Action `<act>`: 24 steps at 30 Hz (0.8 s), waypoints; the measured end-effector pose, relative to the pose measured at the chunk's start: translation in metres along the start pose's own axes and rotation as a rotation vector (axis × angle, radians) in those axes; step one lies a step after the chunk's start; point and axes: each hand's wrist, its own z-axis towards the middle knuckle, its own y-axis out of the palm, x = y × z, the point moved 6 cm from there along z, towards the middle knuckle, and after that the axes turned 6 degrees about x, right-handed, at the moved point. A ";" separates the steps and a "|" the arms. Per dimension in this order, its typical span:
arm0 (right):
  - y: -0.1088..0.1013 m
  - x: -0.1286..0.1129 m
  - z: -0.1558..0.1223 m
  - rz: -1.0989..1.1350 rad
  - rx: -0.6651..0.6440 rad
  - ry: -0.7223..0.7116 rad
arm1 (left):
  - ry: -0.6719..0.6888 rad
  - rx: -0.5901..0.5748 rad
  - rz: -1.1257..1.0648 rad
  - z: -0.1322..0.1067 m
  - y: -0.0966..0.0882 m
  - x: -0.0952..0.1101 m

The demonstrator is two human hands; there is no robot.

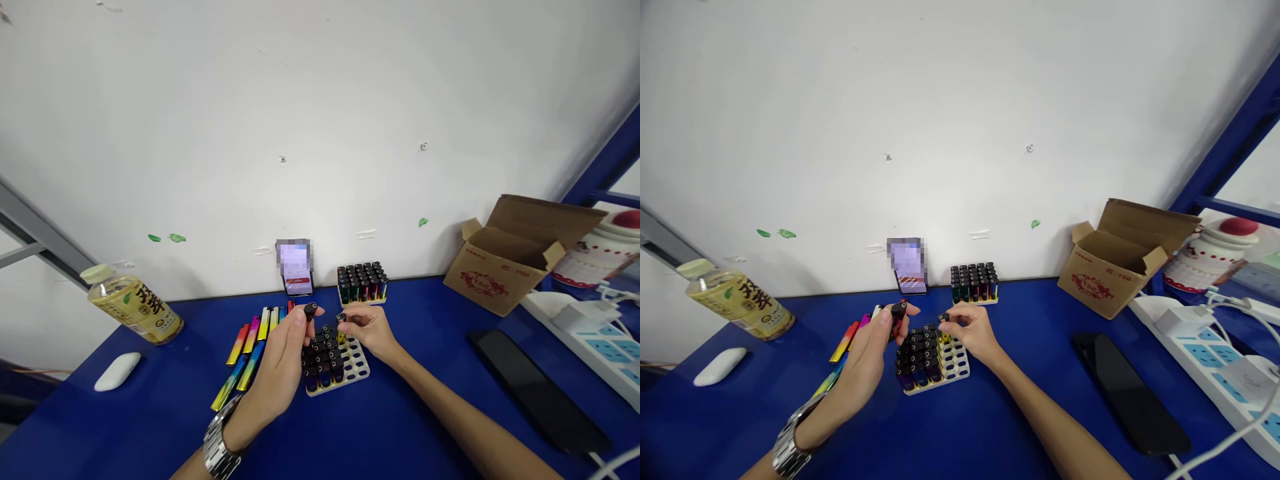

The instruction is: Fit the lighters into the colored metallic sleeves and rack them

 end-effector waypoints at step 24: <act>-0.002 0.002 -0.008 0.005 -0.208 0.186 | 0.159 0.189 0.095 0.000 -0.015 0.007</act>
